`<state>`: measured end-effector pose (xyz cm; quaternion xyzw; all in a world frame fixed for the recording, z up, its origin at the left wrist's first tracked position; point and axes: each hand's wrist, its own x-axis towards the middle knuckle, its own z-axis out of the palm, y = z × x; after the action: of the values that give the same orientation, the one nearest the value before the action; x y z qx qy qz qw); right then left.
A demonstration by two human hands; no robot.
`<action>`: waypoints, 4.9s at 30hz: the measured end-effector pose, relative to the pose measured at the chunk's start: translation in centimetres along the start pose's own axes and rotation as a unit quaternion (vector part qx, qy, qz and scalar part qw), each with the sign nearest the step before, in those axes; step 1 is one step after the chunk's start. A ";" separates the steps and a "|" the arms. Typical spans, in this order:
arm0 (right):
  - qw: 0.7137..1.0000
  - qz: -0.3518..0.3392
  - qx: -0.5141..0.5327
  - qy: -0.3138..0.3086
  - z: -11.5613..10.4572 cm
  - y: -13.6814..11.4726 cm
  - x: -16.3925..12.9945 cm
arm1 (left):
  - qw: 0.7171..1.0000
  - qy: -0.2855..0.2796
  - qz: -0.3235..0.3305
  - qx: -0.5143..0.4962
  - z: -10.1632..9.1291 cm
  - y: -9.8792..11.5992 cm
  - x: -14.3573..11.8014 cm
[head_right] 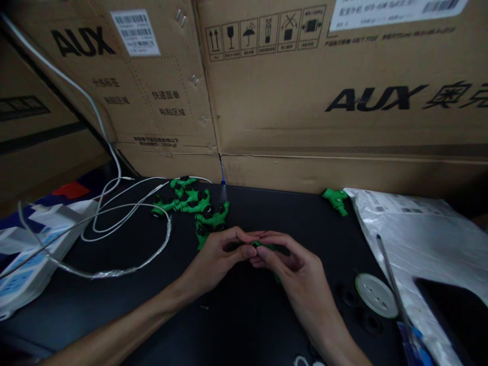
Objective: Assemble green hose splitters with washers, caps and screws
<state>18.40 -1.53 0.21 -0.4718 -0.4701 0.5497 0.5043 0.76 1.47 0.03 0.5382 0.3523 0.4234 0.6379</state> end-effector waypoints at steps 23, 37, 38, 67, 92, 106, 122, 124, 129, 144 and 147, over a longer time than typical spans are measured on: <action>0.993 -0.102 -0.054 0.021 0.6 0.3 -0.1 | 0.997 -0.026 -0.052 -0.051 -0.5 0.2 0.2; 0.989 -0.120 -0.084 0.032 0.7 0.0 -0.3 | 0.986 -0.009 -0.097 -0.133 -0.3 0.0 0.1; 0.988 -0.125 -0.085 0.031 0.7 -0.1 -0.4 | 0.986 -0.005 -0.099 -0.135 -0.2 0.0 0.1; 0.982 -0.154 -0.108 0.032 1.0 0.6 -0.6 | 0.974 0.024 -0.124 -0.188 0.5 0.1 -0.3; 0.985 -0.130 -0.099 0.049 2.1 0.3 -0.7 | 0.985 0.054 -0.115 -0.121 1.3 0.8 -0.9; 0.999 -0.003 0.016 0.032 0.3 -0.3 -0.2 | 0.970 0.063 0.093 0.214 -0.3 0.4 0.1; 0.986 0.061 0.139 -0.070 -0.3 -1.9 -0.4 | 0.975 0.094 0.171 0.103 0.1 1.5 0.2; 0.985 0.029 0.143 -0.093 -0.6 -2.2 -0.5 | 0.974 0.118 0.162 0.108 0.2 1.7 0.2; 0.984 -0.069 0.093 -0.136 -0.9 -2.1 -0.4 | 0.978 0.155 0.112 0.087 -0.1 1.9 0.6; 0.982 -0.096 0.079 0.142 -2.2 -1.2 1.3 | 0.837 -0.273 0.125 0.457 5.8 -0.1 -3.2; 0.985 -0.072 0.065 0.145 -2.1 -0.6 1.3 | 0.829 -0.279 0.131 0.466 6.5 -1.2 -2.4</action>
<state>20.49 -0.11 0.48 -0.4775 -0.3878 0.4670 0.6352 5.87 -3.36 -0.09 0.9078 0.2410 0.1205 0.3213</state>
